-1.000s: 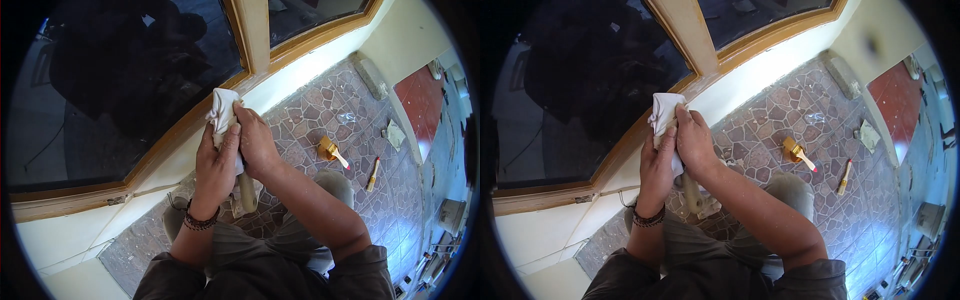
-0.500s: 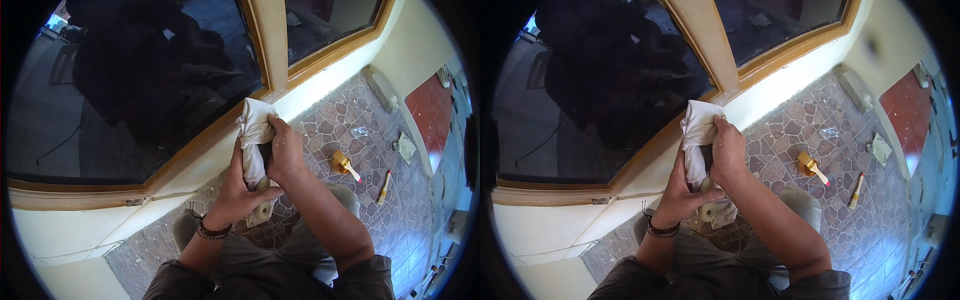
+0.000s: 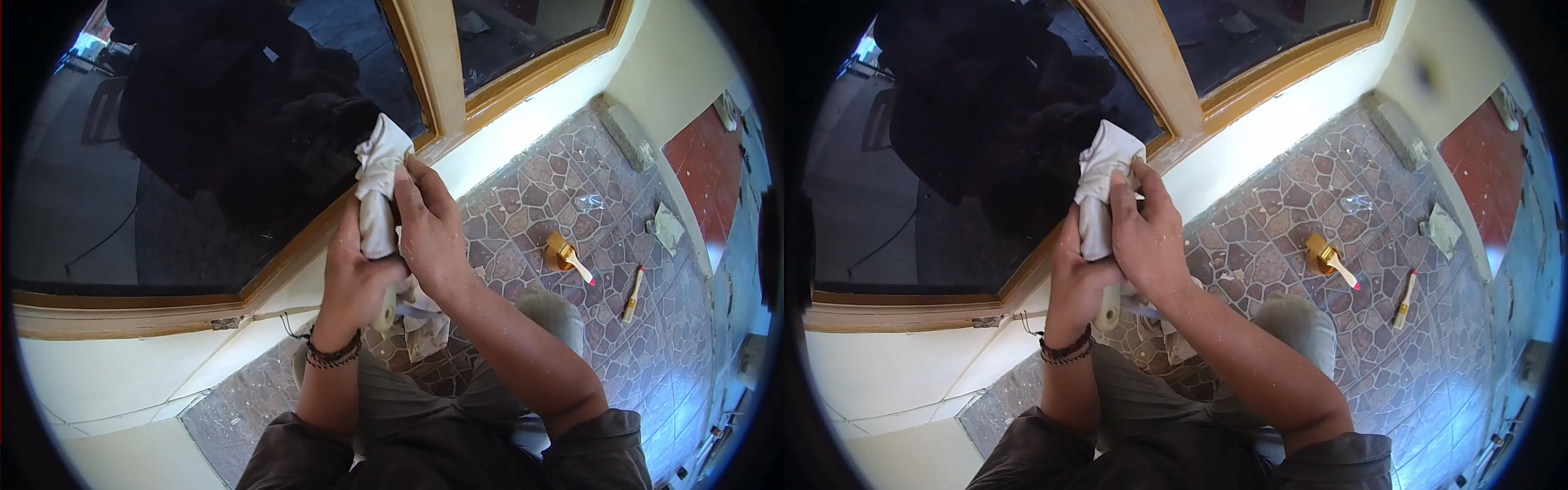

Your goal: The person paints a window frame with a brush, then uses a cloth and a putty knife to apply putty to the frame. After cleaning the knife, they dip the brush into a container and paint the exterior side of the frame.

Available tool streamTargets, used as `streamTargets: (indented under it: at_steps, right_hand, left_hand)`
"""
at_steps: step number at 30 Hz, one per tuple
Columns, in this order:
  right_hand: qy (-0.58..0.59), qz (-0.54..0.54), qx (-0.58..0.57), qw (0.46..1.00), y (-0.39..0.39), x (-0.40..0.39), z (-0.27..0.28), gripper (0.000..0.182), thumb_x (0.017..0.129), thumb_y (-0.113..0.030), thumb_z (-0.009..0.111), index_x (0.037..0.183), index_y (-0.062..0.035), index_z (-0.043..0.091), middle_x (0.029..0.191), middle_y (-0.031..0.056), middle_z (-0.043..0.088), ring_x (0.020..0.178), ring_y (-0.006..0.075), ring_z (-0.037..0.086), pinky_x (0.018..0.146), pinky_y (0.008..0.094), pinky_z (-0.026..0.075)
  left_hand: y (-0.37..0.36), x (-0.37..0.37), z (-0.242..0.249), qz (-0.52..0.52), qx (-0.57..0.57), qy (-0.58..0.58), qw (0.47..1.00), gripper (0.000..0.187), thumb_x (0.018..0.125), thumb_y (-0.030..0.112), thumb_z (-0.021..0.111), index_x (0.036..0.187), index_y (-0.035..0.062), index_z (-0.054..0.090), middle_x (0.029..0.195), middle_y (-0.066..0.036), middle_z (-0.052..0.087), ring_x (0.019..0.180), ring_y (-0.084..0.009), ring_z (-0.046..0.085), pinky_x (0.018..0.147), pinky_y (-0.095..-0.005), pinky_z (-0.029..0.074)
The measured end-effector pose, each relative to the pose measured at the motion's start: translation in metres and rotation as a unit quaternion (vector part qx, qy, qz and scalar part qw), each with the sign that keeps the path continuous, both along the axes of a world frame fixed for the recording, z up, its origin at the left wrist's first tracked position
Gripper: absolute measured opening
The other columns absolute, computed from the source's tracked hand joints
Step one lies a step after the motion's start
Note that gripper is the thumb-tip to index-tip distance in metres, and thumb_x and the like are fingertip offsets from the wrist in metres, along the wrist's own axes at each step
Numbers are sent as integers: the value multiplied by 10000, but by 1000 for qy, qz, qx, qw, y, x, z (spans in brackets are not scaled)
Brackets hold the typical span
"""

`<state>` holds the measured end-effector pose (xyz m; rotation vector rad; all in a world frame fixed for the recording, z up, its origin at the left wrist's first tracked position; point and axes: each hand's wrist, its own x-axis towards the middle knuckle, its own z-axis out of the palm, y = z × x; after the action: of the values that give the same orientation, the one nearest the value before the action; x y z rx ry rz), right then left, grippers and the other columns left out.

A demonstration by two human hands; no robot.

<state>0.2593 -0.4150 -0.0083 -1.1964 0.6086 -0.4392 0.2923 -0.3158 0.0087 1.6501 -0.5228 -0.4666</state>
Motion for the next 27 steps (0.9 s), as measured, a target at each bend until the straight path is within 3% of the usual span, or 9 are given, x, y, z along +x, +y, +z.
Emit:
streamTargets:
  at_steps: [3,4,8,15,24,27]
  right_hand:
    - [-24,1,-12,1000,3,10,-10,710,899,-438,553,1308,123,405,1087,331,572,1076,375,568,918,375,435]
    - [-38,15,-64,997,2,12,-14,807,878,-474,565,1297,185,360,1096,372,543,1106,432,532,948,397,414]
    - [11,-1,-107,994,-6,14,3,807,880,-476,550,1260,216,376,1058,407,538,1070,492,527,942,433,416]
    - [8,-11,-73,997,-11,23,-8,783,885,-463,536,1242,219,394,1044,410,540,1043,487,543,922,432,426]
    - [-27,-16,-123,992,-14,28,-19,708,901,-410,527,1253,193,407,928,376,554,933,480,563,843,438,448]
    - [-20,-27,-140,990,-13,27,-21,691,903,-401,524,1247,189,416,928,375,555,929,477,563,839,440,450]
  left_hand:
    - [-7,9,8,-21,9,-24,999,704,583,-86,583,1270,-1,459,1026,-59,586,914,-139,570,795,-261,468]
    - [-9,12,11,-33,21,-48,998,731,584,-108,580,1295,-3,450,1076,-66,594,965,-144,576,835,-268,470]
    - [-13,25,18,-63,38,-6,997,747,575,-133,582,1302,-15,457,1120,-58,592,1018,-139,561,875,-274,461]
    - [-21,32,17,-77,70,-35,994,751,567,-133,579,1299,-16,462,1101,-58,595,992,-139,562,870,-260,451]
    - [-19,31,1,-45,103,-86,990,695,604,-86,646,1274,-5,482,1085,-99,621,993,-158,580,873,-280,455]
    - [-21,27,-1,-49,107,-108,987,652,622,-114,582,1260,-24,484,1106,-63,605,999,-126,561,895,-260,439]
